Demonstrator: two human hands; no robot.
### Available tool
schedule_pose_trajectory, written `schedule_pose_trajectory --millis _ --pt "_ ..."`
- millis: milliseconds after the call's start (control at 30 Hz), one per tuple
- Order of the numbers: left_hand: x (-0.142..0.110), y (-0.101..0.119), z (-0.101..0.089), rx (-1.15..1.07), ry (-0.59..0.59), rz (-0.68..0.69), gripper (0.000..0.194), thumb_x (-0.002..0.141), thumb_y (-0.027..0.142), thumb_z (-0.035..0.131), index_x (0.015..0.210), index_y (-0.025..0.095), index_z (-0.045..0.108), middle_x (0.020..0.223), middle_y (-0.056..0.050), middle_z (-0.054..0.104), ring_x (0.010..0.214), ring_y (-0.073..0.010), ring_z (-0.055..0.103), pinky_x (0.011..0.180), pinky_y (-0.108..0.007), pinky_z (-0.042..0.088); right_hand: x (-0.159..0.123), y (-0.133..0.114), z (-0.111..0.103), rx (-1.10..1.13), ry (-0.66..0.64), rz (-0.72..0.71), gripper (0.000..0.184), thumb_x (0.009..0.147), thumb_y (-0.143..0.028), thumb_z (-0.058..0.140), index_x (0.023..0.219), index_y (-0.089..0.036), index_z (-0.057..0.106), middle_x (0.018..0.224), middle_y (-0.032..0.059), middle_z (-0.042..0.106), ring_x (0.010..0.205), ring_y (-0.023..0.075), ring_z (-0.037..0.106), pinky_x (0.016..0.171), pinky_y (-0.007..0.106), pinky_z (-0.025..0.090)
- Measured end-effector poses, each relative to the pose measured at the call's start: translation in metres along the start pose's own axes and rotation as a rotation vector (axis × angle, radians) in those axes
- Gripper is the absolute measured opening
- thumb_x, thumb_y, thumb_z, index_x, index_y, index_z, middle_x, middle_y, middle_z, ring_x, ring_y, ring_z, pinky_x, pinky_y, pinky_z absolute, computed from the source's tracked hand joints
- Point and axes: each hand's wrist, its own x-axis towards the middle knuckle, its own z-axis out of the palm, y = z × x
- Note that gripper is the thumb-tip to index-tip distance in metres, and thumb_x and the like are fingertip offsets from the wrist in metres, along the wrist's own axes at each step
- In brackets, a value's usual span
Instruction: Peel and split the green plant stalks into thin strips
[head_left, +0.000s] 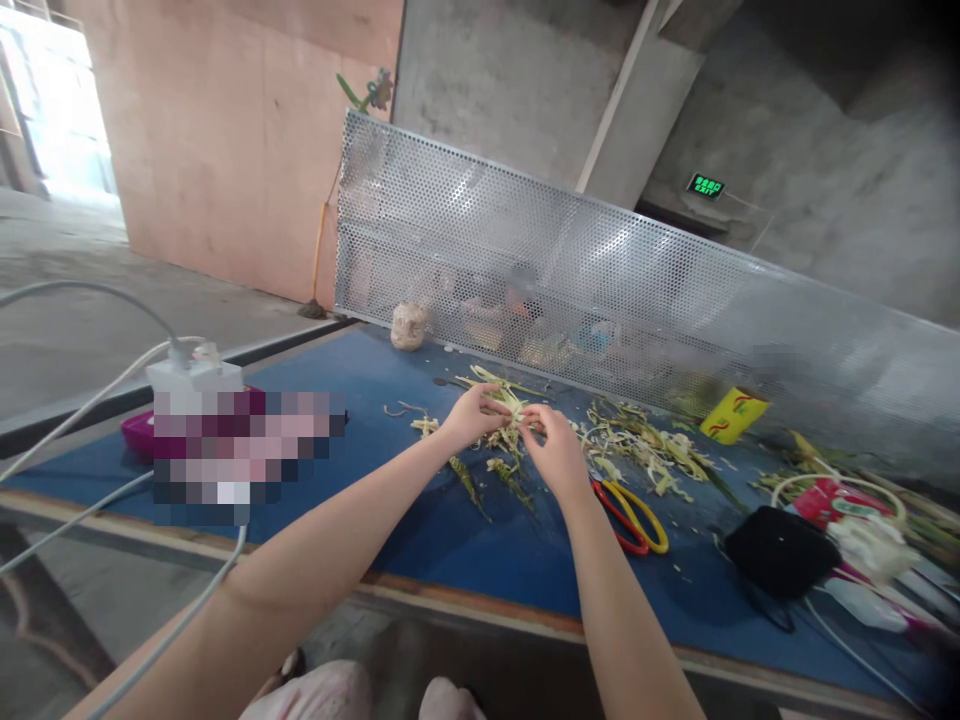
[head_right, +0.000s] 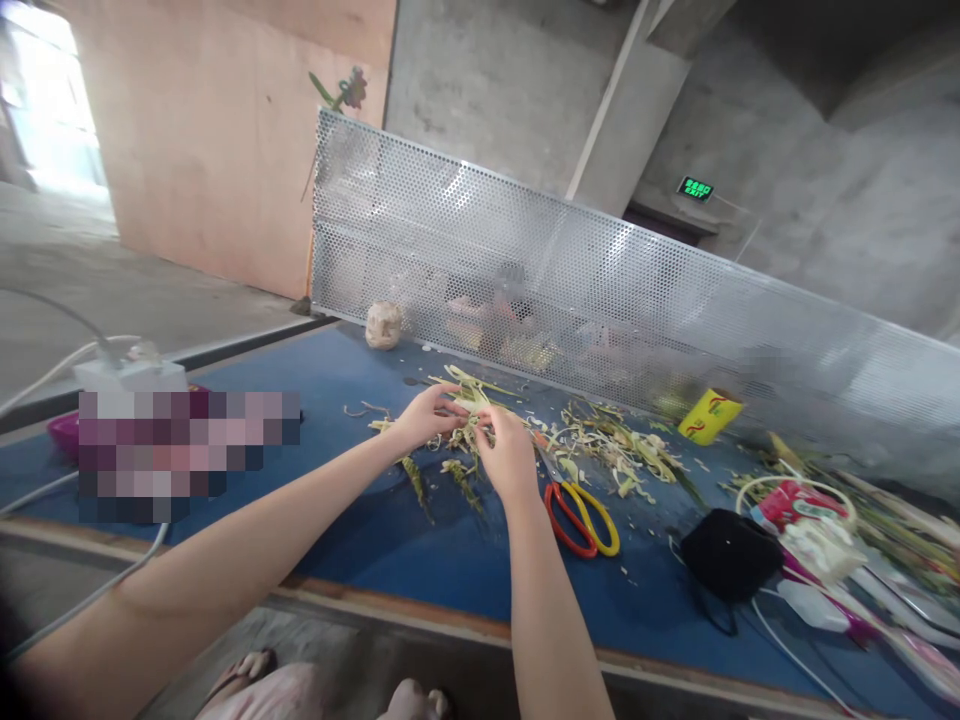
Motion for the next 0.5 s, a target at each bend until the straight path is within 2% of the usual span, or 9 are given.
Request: schedule_pose_trajectory --millis 133,233,367,500 --pt "-0.0018 0.0014 0.0001 0.037 -0.011 0.013 0.054 0.058 0.007 0.065 0.106 0.011 0.042 0.070 -0.002 0.061 0.045 -0.0061 0.050 0.043 -0.019 0.039 0.0001 -0.0025 -0.0055 -0.190 -0.010 -0.167 0.018 0.077 -0.020 0.046 0.088 -0.022 0.059 0.078 0.0069 0.058 0.079 0.0206 0.052 0.070 0.031 0.040" --pt "-0.0024 0.0020 -0.0006 0.059 -0.022 0.028 0.055 0.057 0.009 0.067 0.106 0.011 0.043 0.068 -0.002 0.062 0.046 -0.0073 0.050 0.043 -0.019 0.039 0.0005 -0.0033 -0.0064 -0.267 -0.026 -0.229 0.020 0.078 -0.019 0.045 0.089 -0.022 0.061 0.076 0.0074 0.058 0.079 0.0213 0.051 0.072 0.033 0.040" --pt "-0.0035 0.0024 -0.0010 0.056 -0.088 0.065 0.058 0.056 0.011 0.068 0.108 0.011 0.042 0.067 -0.002 0.063 0.047 -0.0076 0.051 0.045 -0.019 0.039 -0.0003 -0.0042 -0.0060 -0.286 0.010 -0.217 0.020 0.079 -0.021 0.045 0.089 -0.021 0.063 0.075 0.0081 0.058 0.078 0.0216 0.050 0.070 0.032 0.040" --pt "-0.0047 0.0036 0.0009 0.028 -0.187 0.073 0.061 0.058 0.012 0.067 0.112 0.010 0.039 0.067 -0.002 0.064 0.046 -0.0068 0.050 0.044 -0.018 0.038 -0.0011 -0.0027 -0.0049 -0.184 0.075 -0.126 0.019 0.076 -0.020 0.049 0.089 -0.022 0.062 0.076 0.0070 0.059 0.078 0.0203 0.053 0.069 0.031 0.042"
